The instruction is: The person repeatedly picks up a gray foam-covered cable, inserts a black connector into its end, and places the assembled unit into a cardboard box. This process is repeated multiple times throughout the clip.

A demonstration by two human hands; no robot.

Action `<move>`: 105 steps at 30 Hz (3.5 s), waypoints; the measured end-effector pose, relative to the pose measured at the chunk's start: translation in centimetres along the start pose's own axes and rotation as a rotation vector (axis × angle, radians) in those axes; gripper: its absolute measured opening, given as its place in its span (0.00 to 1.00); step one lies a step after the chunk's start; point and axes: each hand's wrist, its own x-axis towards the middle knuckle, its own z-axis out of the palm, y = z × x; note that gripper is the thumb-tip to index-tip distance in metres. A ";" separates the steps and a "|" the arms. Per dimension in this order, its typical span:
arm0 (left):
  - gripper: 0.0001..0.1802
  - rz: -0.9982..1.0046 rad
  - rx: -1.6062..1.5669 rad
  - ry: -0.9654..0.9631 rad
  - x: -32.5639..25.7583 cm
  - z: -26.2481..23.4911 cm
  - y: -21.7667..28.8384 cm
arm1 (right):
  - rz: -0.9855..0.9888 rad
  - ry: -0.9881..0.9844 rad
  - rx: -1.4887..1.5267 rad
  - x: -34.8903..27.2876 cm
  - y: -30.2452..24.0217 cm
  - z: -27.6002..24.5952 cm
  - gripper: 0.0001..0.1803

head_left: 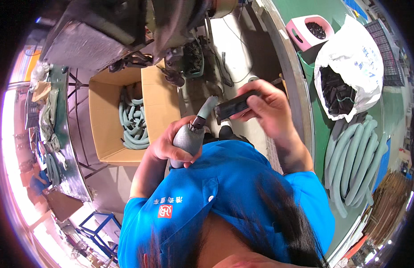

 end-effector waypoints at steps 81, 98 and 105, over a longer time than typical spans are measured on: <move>0.21 0.294 1.206 1.119 -10.8 -12.3 -4.3 | -0.063 0.087 -1.154 38.6 11.2 -3.4 0.13; 0.22 0.364 1.295 1.036 -9.9 -9.8 -4.6 | -0.112 0.159 -0.696 30.8 15.6 -7.0 0.07; 0.20 0.288 1.207 1.088 -11.1 -10.7 -7.2 | -0.200 0.046 -1.180 30.4 14.8 -4.7 0.13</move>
